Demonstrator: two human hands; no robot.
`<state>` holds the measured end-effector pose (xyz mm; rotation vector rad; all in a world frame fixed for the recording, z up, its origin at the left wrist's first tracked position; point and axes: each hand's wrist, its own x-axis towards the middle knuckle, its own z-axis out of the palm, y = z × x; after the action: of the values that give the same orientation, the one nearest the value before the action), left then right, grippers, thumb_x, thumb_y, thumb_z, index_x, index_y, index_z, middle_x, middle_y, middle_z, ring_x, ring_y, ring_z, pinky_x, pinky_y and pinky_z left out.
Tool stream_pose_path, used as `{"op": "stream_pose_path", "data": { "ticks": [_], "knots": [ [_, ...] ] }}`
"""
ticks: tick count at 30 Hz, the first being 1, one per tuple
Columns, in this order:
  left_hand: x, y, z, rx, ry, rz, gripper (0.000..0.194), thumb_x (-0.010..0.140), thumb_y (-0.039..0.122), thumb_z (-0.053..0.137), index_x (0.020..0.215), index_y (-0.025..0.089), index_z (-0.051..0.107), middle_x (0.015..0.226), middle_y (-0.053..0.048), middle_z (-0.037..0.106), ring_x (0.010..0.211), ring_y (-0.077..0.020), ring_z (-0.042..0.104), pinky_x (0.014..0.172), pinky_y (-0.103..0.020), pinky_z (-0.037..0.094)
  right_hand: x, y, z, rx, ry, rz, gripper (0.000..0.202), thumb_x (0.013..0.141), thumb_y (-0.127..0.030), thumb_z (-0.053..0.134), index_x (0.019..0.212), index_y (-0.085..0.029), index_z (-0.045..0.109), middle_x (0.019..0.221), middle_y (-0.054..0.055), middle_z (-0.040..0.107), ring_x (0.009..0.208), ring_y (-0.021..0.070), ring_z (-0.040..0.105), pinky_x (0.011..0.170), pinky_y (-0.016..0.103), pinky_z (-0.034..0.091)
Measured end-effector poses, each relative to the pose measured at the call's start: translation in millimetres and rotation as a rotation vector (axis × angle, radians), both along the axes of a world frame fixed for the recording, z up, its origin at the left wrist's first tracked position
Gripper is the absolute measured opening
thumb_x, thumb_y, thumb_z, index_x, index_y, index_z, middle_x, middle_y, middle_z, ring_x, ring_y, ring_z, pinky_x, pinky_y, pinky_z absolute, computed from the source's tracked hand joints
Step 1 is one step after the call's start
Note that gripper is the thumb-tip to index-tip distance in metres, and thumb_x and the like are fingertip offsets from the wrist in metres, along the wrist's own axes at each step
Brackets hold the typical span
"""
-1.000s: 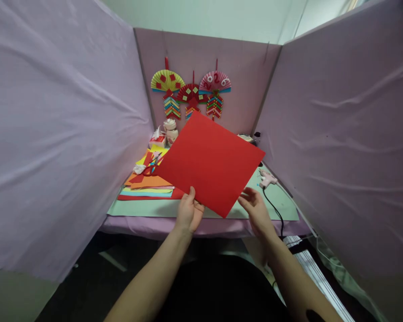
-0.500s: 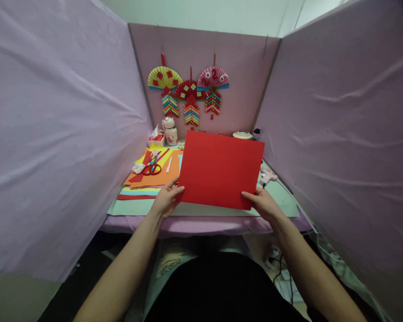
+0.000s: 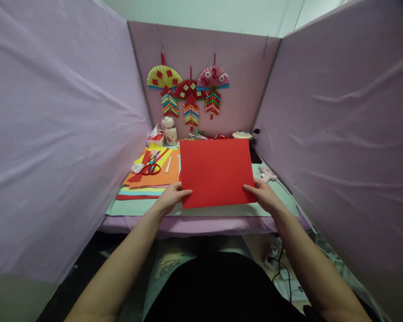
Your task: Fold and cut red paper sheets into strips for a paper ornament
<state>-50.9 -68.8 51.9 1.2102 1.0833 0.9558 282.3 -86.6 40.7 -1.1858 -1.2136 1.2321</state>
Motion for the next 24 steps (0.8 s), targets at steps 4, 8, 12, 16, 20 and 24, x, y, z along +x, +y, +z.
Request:
{"op": "stream_pose_path", "data": {
  "ticks": [4, 8, 12, 16, 20, 24],
  "knots": [
    [11, -1, -6.8, 0.019, -0.144, 0.080, 0.041, 0.055, 0.032, 0.082, 0.089, 0.014, 0.068, 0.085, -0.006, 0.073, 0.079, -0.0205, 0.067, 0.073, -0.031, 0.051, -14, -2, -8.0, 0.354, -0.364, -0.416, 0.060, 0.077, -0.045, 0.067, 0.126, -0.017, 0.049, 0.121, 0.017, 0.061, 0.110, 0.0302, 0.060, 0.091, 0.051, 0.051],
    [33, -9, -1.6, 0.098, -0.269, 0.232, 0.044, 0.054, 0.034, 0.084, 0.089, 0.014, 0.068, 0.092, -0.008, 0.074, 0.087, -0.0231, 0.067, 0.080, -0.035, 0.052, -53, -25, -9.9, 0.826, -0.842, -0.374, 0.060, 0.083, -0.030, 0.061, 0.138, -0.019, 0.040, 0.135, 0.017, 0.049, 0.129, 0.0313, 0.043, 0.106, 0.054, 0.036],
    [50, -20, 12.5, 0.120, -0.400, 0.235, 0.045, 0.058, 0.031, 0.084, 0.096, 0.014, 0.067, 0.103, -0.011, 0.072, 0.095, -0.0256, 0.067, 0.084, -0.038, 0.052, -79, -35, -11.8, 0.932, -1.009, -0.213, 0.070, 0.084, -0.018, 0.053, 0.148, -0.025, 0.026, 0.147, 0.014, 0.036, 0.135, 0.0314, 0.035, 0.108, 0.053, 0.034],
    [43, -19, 21.7, 0.041, -0.464, 0.158, 0.044, 0.056, 0.025, 0.084, 0.095, 0.013, 0.067, 0.100, -0.012, 0.073, 0.094, -0.0262, 0.068, 0.086, -0.039, 0.052, -59, -22, -14.0, 0.942, -1.097, -0.440, 0.070, 0.085, -0.017, 0.052, 0.149, -0.026, 0.026, 0.150, 0.013, 0.034, 0.138, 0.0311, 0.032, 0.111, 0.054, 0.026],
    [33, -12, 16.2, -0.036, -0.450, 0.067, 0.044, 0.056, 0.019, 0.082, 0.098, 0.013, 0.067, 0.098, -0.011, 0.074, 0.090, -0.0241, 0.070, 0.082, -0.035, 0.054, -34, -20, -12.2, 0.937, -1.313, -0.518, 0.055, 0.089, -0.016, 0.050, 0.142, -0.030, 0.043, 0.148, 0.010, 0.043, 0.139, 0.0288, 0.034, 0.115, 0.056, 0.010],
    [33, -3, 1.1, -0.101, -0.284, 0.027, 0.046, 0.061, 0.021, 0.080, 0.103, 0.012, 0.065, 0.104, -0.015, 0.072, 0.094, -0.0261, 0.068, 0.085, -0.036, 0.053, -21, -23, -16.3, 0.918, -1.414, -0.355, 0.046, 0.093, -0.012, 0.044, 0.135, -0.027, 0.052, 0.139, 0.008, 0.055, 0.132, 0.0243, 0.045, 0.115, 0.051, 0.014]
  ]
}}
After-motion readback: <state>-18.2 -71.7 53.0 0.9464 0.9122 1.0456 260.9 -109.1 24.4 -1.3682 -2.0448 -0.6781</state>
